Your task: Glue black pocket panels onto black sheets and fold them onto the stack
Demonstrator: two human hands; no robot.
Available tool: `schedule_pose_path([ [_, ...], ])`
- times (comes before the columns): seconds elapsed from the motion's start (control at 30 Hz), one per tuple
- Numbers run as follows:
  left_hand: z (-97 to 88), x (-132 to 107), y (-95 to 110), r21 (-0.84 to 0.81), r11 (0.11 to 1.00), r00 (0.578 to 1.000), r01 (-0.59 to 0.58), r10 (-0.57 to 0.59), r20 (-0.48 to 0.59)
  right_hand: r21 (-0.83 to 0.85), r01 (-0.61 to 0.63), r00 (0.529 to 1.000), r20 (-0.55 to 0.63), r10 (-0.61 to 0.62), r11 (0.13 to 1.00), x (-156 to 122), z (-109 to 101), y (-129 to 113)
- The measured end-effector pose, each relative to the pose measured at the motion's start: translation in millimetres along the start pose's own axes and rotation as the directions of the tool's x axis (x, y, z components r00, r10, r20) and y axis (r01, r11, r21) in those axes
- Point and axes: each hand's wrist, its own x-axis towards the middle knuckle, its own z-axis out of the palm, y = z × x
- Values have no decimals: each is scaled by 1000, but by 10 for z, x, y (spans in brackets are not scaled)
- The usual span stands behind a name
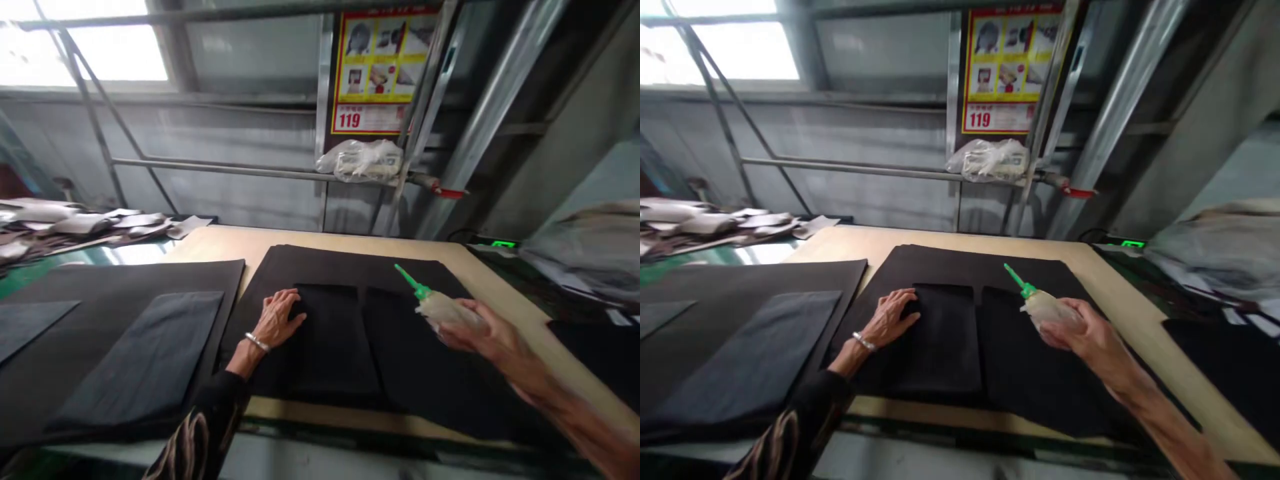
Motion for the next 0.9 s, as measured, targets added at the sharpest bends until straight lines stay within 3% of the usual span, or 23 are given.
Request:
schedule_pose_path([
  [0.1, 22, -4, -12, -13, 1000, 1000, -9, 8, -12, 69, -142, 986, 93, 135, 987, 44, 243, -240],
  [0.17, 37, -4, -19, -8, 1000, 1000, -11, 11, -17, 77, -127, 982, 151, 114, 989, 102, 339, -383],
  [0.23, 45, -3, -21, -3, 1000, 1000, -11, 11, -21, 29, -40, 978, 205, 33, 999, 153, 431, -521],
  [0.33, 35, 0, -10, -7, 1000, 1000, 1, -1, -14, -90, 213, 952, 243, -186, 973, 203, 624, -721],
  [0.43, 9, 4, 15, -6, 1000, 1000, 23, -23, -2, -163, 469, 871, 251, -423, 868, 238, 878, -885],
  [0.5, -5, 6, 31, -2, 999, 999, 33, -33, -1, -190, 573, 811, 268, -520, 797, 263, 1047, -971],
  [0.7, 0, 1, 31, -28, 999, 999, 37, -38, -33, -253, 722, 689, 349, -635, 644, 330, 1392, -1180],
  [0.9, 10, -10, 17, -46, 999, 999, 30, -32, -37, -275, 785, 617, 413, -670, 554, 336, 1565, -1325],
])
